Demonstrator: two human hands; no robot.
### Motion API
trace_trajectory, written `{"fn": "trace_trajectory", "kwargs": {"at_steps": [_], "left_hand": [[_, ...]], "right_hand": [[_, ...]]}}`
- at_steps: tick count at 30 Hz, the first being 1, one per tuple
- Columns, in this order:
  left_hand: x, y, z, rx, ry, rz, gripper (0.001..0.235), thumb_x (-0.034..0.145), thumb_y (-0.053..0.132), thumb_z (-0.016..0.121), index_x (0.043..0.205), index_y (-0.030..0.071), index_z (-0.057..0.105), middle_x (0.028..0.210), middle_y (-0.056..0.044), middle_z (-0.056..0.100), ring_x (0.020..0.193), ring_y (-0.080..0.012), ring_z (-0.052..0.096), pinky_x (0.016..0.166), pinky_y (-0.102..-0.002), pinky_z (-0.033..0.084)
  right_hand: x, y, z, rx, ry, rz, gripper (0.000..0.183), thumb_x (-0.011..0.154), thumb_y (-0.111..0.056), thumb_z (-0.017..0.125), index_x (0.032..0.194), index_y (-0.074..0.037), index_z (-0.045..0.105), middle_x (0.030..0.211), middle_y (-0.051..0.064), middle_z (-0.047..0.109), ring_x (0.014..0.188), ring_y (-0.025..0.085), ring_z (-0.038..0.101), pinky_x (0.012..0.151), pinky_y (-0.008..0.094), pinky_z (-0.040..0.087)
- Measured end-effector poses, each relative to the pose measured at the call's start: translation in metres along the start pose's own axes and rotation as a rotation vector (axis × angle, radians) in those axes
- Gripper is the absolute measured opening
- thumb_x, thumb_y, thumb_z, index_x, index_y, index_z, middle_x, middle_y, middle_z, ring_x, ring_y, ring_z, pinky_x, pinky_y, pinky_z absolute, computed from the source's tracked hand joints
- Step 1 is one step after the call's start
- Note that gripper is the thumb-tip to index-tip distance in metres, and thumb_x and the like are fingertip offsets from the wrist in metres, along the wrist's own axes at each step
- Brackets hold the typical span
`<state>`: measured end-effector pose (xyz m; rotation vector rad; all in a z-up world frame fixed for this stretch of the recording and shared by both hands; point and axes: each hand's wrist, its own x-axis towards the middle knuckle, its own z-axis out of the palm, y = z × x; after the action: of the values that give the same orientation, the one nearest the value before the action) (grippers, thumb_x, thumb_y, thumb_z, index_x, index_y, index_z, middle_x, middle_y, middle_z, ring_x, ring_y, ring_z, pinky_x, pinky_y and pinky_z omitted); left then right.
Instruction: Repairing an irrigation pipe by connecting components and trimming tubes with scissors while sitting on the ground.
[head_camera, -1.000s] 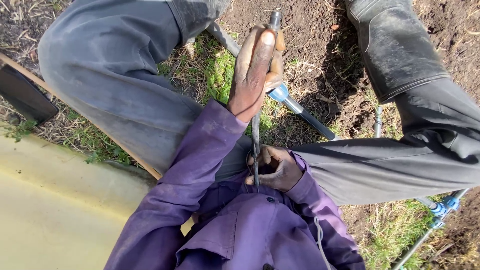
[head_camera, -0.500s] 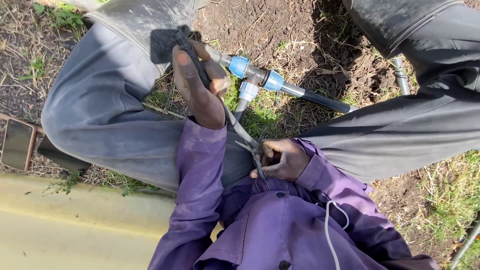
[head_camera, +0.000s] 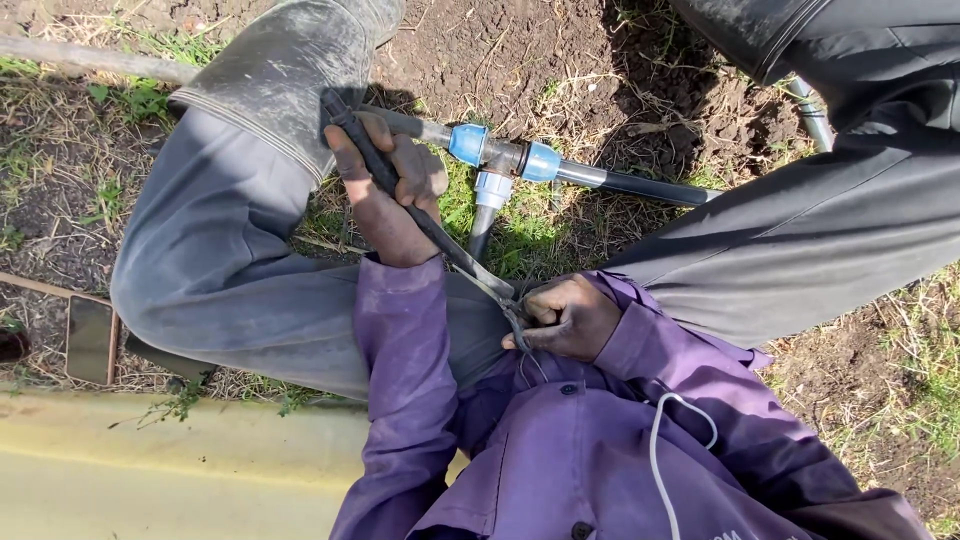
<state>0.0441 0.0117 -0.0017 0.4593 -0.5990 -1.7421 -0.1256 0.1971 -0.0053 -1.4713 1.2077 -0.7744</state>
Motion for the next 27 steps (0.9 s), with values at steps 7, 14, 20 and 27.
{"fn": "trace_trajectory", "kwargs": {"at_steps": [7,14,20,27], "left_hand": [[0.002,0.003,0.005,-0.085,-0.013,-0.056,0.043,0.114,0.052,0.042,0.105,0.01,0.049,0.056,0.002,0.031,0.043,-0.0081,0.025,0.049,-0.028,0.027],[0.008,-0.002,-0.002,-0.112,0.065,-0.074,0.042,0.112,0.049,0.043,0.102,0.009,0.05,0.061,0.002,0.032,0.046,-0.0084,0.028,0.047,-0.026,0.028],[0.007,-0.014,0.0,-0.13,0.0,-0.109,0.04,0.113,0.047,0.048,0.104,0.009,0.053,0.063,0.003,0.033,0.044,-0.0059,0.029,0.043,-0.023,0.028],[0.006,-0.018,-0.002,-0.165,-0.014,-0.148,0.039,0.113,0.047,0.05,0.104,0.009,0.053,0.058,0.005,0.034,0.046,-0.0045,0.03,0.045,-0.022,0.03]], "right_hand": [[0.0,-0.012,-0.004,0.054,-0.024,-0.066,0.065,0.08,-0.02,0.09,0.058,-0.008,0.031,0.053,0.007,0.035,0.047,0.019,0.036,0.046,0.039,0.032],[0.0,-0.004,-0.001,0.14,-0.047,-0.007,0.07,0.081,-0.02,0.091,0.061,-0.007,0.025,0.055,0.007,0.031,0.049,0.02,0.03,0.047,0.038,0.03],[0.004,-0.026,-0.004,0.155,-0.027,0.062,0.064,0.072,-0.026,0.094,0.059,-0.009,0.033,0.055,0.003,0.046,0.048,0.012,0.042,0.042,0.036,0.034],[-0.002,-0.007,-0.001,0.093,-0.012,-0.018,0.069,0.078,-0.019,0.092,0.059,-0.008,0.026,0.053,0.006,0.033,0.046,0.016,0.032,0.045,0.038,0.029]]}}
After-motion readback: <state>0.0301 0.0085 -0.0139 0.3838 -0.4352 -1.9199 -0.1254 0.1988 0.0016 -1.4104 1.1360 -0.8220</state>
